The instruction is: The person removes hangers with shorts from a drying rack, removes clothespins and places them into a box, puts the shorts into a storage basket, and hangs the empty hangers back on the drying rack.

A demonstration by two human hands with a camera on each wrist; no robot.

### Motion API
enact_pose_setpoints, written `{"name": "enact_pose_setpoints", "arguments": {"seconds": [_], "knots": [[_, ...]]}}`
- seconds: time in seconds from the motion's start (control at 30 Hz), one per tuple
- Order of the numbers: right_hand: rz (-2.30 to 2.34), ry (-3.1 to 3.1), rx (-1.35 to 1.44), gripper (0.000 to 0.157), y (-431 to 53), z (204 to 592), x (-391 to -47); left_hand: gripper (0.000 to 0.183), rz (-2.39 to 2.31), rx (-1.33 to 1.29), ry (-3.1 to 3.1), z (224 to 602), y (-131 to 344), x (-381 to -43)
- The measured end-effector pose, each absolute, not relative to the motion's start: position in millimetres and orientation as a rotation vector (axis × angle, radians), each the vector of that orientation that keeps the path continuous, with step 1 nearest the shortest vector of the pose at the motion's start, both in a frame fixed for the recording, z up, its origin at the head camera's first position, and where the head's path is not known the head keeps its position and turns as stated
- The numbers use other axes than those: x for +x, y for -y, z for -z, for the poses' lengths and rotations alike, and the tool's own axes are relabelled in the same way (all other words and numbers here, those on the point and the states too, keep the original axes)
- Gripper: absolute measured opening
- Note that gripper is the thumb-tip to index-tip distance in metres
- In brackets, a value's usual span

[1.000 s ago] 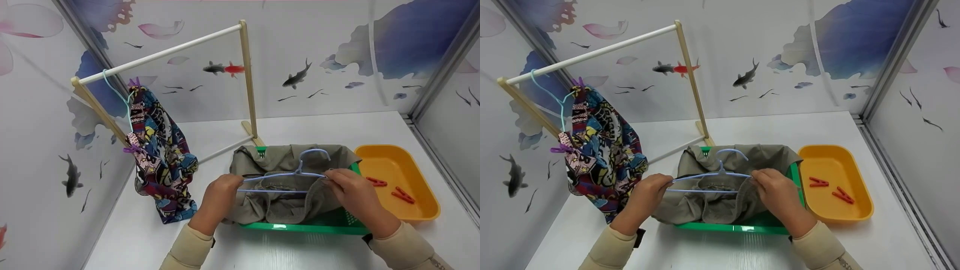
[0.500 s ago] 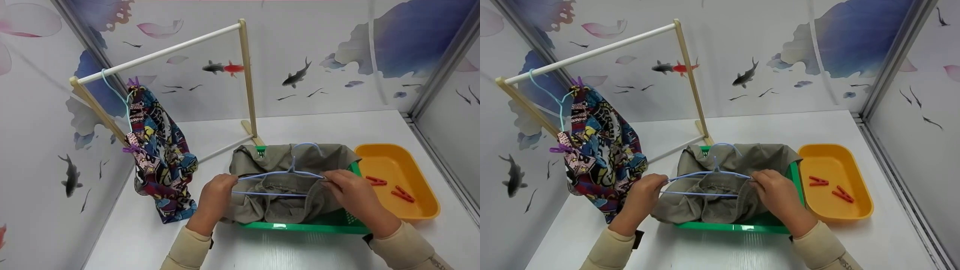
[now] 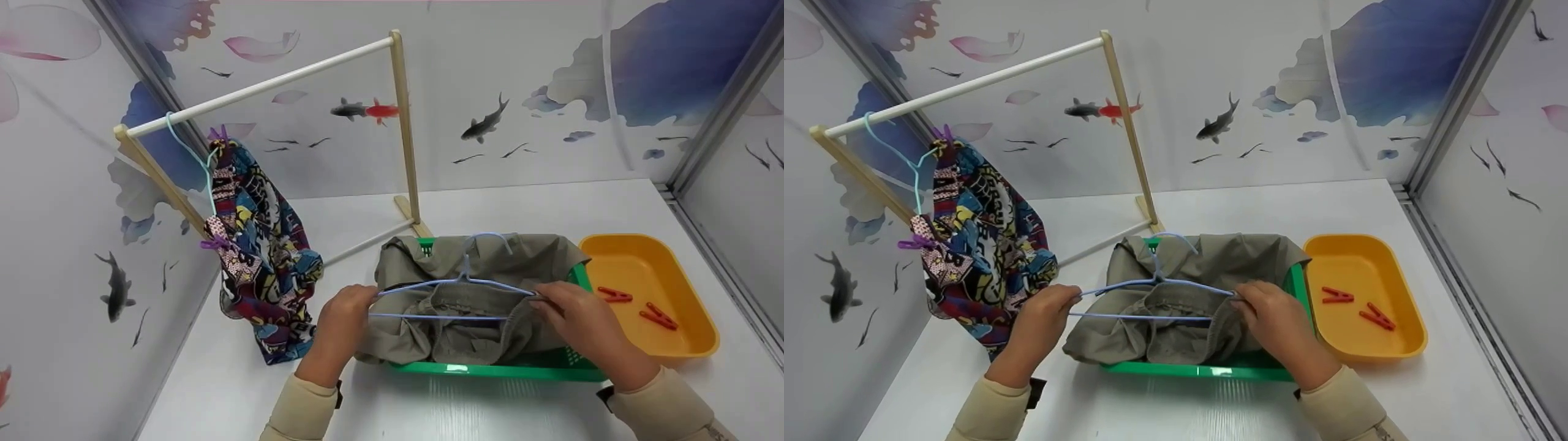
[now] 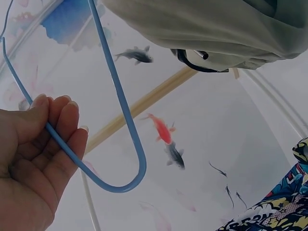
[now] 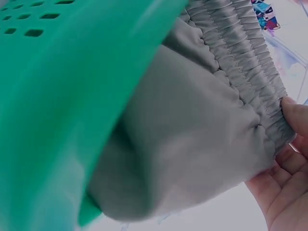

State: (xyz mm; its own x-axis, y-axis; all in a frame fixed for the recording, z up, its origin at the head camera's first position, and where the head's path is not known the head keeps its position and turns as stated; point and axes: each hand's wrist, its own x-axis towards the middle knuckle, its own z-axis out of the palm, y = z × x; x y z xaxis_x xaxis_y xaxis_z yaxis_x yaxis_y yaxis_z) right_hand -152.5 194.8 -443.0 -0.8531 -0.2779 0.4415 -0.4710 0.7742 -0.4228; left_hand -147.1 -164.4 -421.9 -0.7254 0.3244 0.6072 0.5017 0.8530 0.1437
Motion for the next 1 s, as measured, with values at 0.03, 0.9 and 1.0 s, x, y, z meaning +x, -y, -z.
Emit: {"name": "enact_pose_setpoints", "arguments": {"seconds": [0.03, 0.9, 1.0], "knots": [[-0.763, 2.626, 0.565, 0.023, -195, 443, -152, 0.015, 0.394, -0.603, 2.434, 423, 165, -147], [-0.844, 2.750, 0.486, 0.018, -207, 448, -149, 0.010, 0.471, -0.511, 2.433, 421, 189, -145], [-0.828, 2.704, 0.506, 0.019, -208, 451, -148, 0.010, 0.492, -0.512, 2.423, 421, 191, -145]]}}
